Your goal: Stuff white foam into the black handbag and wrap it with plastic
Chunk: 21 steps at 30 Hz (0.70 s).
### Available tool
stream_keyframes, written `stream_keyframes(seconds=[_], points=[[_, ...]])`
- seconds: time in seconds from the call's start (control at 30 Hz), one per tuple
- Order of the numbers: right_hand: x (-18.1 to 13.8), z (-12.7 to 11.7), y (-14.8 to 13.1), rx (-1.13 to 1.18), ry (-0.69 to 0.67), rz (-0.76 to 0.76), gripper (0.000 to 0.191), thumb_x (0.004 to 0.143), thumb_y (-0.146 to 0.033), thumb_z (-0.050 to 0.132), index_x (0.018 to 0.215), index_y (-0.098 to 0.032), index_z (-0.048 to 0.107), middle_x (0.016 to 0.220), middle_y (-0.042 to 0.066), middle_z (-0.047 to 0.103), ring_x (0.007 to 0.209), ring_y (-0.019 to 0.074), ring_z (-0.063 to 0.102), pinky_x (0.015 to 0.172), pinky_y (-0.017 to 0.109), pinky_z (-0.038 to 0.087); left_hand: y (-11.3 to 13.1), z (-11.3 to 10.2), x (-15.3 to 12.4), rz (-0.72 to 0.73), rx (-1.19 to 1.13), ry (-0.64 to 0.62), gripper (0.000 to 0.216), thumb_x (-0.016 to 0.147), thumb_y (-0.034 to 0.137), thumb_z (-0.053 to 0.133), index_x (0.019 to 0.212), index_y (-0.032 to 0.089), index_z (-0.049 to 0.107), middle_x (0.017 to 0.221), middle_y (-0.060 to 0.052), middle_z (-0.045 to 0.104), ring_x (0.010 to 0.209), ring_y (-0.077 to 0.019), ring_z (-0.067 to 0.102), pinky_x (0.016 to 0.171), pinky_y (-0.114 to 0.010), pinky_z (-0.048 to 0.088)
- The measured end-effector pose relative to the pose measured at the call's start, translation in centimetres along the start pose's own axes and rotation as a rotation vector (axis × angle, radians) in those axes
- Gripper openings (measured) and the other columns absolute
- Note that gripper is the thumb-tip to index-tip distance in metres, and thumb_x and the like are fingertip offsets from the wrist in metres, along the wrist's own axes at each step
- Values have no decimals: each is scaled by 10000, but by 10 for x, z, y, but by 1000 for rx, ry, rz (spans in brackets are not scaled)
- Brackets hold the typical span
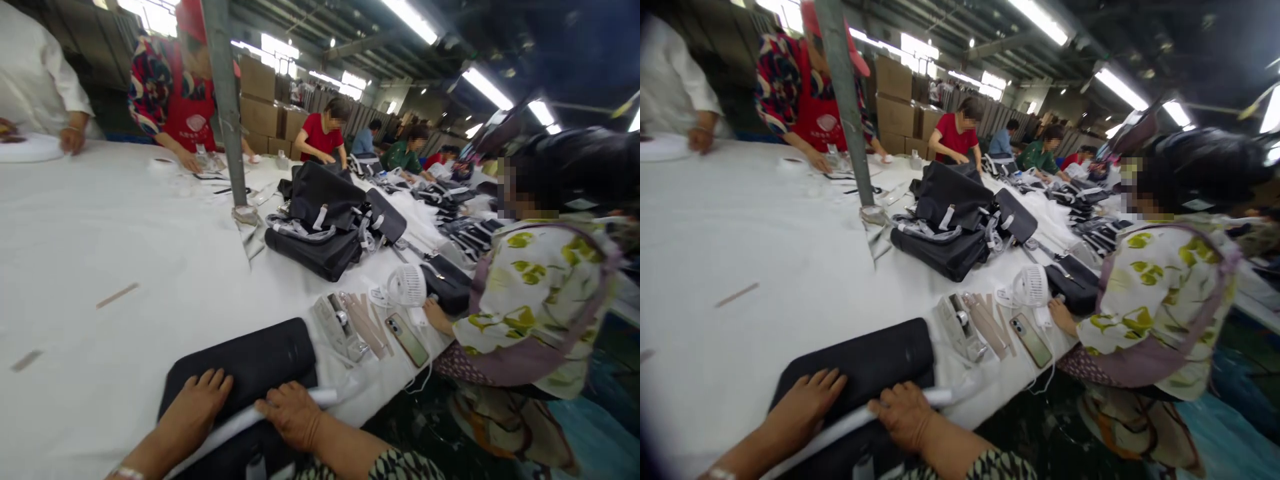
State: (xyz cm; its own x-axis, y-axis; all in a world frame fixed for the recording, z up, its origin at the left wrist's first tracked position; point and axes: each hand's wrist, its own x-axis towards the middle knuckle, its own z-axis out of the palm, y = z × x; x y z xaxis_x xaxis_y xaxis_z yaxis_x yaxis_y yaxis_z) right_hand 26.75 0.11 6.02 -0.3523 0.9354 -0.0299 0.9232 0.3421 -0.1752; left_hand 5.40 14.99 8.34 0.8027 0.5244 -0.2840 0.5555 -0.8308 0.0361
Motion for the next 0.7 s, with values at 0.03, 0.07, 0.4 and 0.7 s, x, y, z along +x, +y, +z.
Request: stream_keyframes(seconds=[0.03,0.07,0.4,0.7], points=[[0,-1,-2,13,-24,8,397,926,-265,468,1322,-267,447,1071,38,605,898,209,527,786,368,444,2,-15,-3,37,-15,-8,661,632,49,431,1272,148,564,1294,-162,582,1202,-321,525,948,-478,435],[0,-1,-3,24,-41,27,421,920,-232,467,1340,-260,443,1094,50,608,927,215,529,839,394,434,2,-29,-4,69,-35,-17,607,631,53,441,1213,139,590,1223,-163,613,1151,-315,553,924,-458,448],[18,8,9,-17,-23,232,425,923,-134,426,1309,-259,553,1183,82,639,1070,242,552,949,421,370,-12,-71,-6,46,-165,-30,368,739,123,485,1086,140,608,1043,-153,666,948,-292,629,837,-416,485],[38,-4,15,-92,94,261,455,939,-146,424,1338,-335,535,1206,81,610,1055,261,519,914,428,338,-38,-100,13,-7,-253,-79,382,722,160,499,1050,237,678,1009,-63,717,920,-242,652,801,-335,487]])
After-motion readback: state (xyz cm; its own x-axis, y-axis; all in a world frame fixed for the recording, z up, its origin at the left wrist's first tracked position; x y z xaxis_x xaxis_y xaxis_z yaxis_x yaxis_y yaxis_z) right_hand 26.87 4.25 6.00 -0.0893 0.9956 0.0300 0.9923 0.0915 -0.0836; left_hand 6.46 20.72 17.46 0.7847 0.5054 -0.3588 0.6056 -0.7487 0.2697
